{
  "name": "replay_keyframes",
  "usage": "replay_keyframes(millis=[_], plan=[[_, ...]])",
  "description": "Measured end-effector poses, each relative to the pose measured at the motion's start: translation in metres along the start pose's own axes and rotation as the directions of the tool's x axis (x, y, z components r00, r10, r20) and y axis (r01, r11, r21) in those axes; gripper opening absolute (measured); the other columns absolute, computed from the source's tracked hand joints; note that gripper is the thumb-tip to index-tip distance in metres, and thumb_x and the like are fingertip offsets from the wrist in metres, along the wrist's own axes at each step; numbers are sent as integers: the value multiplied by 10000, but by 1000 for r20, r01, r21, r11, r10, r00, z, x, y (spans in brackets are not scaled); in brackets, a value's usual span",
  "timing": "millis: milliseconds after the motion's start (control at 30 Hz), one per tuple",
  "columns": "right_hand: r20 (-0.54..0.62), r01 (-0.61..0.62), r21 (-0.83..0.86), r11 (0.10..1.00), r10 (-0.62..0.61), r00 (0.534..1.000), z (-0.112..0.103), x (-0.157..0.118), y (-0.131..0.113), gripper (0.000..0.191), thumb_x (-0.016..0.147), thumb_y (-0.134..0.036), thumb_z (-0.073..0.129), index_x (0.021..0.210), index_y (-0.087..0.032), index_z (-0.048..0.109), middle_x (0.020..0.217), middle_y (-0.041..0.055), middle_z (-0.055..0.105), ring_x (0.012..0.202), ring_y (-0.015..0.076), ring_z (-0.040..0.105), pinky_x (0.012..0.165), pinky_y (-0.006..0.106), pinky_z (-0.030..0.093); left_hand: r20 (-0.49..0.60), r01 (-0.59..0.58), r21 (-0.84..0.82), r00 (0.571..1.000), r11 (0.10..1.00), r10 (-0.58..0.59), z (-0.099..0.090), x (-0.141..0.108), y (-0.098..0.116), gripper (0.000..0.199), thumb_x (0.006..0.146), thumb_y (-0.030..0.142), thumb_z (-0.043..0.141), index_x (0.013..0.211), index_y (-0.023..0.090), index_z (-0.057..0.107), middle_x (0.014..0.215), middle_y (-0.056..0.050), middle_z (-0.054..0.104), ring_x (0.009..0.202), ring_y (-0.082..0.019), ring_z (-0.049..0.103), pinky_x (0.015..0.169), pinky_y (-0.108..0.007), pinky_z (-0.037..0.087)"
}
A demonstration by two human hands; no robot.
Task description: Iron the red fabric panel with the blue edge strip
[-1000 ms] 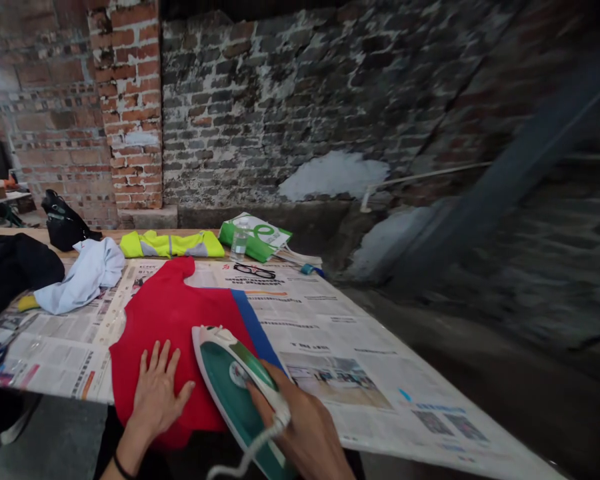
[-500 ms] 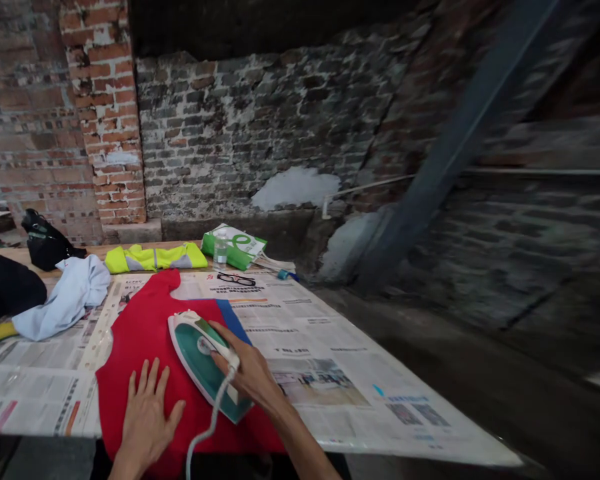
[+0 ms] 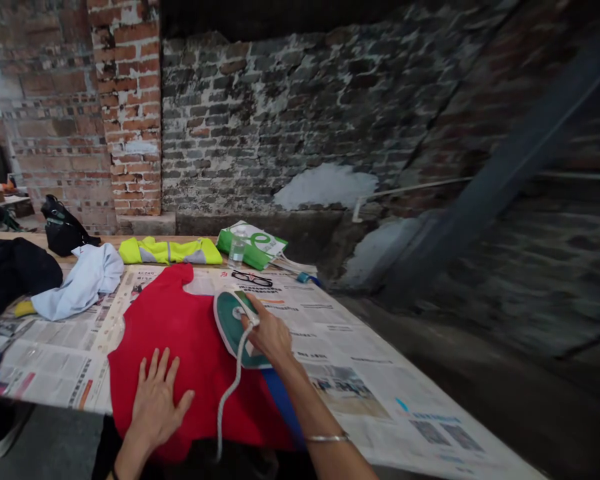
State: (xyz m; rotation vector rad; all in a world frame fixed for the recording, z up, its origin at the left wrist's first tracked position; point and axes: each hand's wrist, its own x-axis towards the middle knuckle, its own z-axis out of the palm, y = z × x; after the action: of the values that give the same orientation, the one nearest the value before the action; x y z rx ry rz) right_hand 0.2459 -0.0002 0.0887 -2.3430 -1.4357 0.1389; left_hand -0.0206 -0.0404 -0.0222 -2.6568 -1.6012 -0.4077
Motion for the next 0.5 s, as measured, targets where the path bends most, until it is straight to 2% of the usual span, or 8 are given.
replay_keyframes(millis=[67,133,200,300,367,433,500], plan=[[2,16,14,1000,-16,1000,1,2,-2,597,968,-298,532,1557,-250,456,993,122,797,957,302,753,758,333,521,23,10,-11,1000,1000,-9,-2,0,1,632,999,521,484,1538,193,456,1636,-125,372,1518,-363,322,1204,-635,311],[-16,52,54,997,-51,999,7,-10,9,591,962,-304,524,1548,-249,472,976,116,798,930,305,758,752,341,531,39,15,-27,999,1000,-14,-4,0,3,638,997,523,486,1539,189,453,1641,-123,362,1525,-359,308,1208,-634,305],[-62,114,134,985,-106,992,15,-36,28,582,958,-327,505,1534,-244,494,1007,112,796,936,308,759,758,350,546,45,18,-41,999,999,-16,-6,-1,5,644,996,525,489,1540,183,451,1644,-128,352,1528,-360,298,1211,-639,296],[-163,217,268,939,-178,971,23,-87,60,573,949,-394,477,1498,-241,533,1170,112,770,1044,306,740,801,355,569,44,22,-56,999,998,-20,-7,-2,7,646,994,519,499,1539,175,451,1640,-140,353,1529,-365,295,1211,-647,289],[-185,265,325,908,-214,959,24,-117,74,569,948,-426,468,1484,-253,544,1259,98,741,1096,290,726,810,336,577,30,20,-62,999,998,-18,-7,-3,7,639,993,512,507,1537,179,453,1638,-138,363,1529,-362,297,1211,-643,291],[-163,276,348,896,-232,959,21,-133,76,561,958,-424,457,1492,-272,534,1261,80,742,1070,268,735,785,309,578,17,18,-61,1000,998,-17,-6,-3,7,632,995,514,504,1533,185,460,1638,-133,367,1527,-356,303,1214,-633,292],[-141,262,328,908,-228,963,18,-131,68,561,965,-393,444,1509,-277,514,1203,74,764,995,261,752,763,307,572,6,15,-57,1000,998,-15,-5,-3,6,625,999,519,495,1530,190,466,1638,-130,371,1525,-355,307,1215,-627,291]])
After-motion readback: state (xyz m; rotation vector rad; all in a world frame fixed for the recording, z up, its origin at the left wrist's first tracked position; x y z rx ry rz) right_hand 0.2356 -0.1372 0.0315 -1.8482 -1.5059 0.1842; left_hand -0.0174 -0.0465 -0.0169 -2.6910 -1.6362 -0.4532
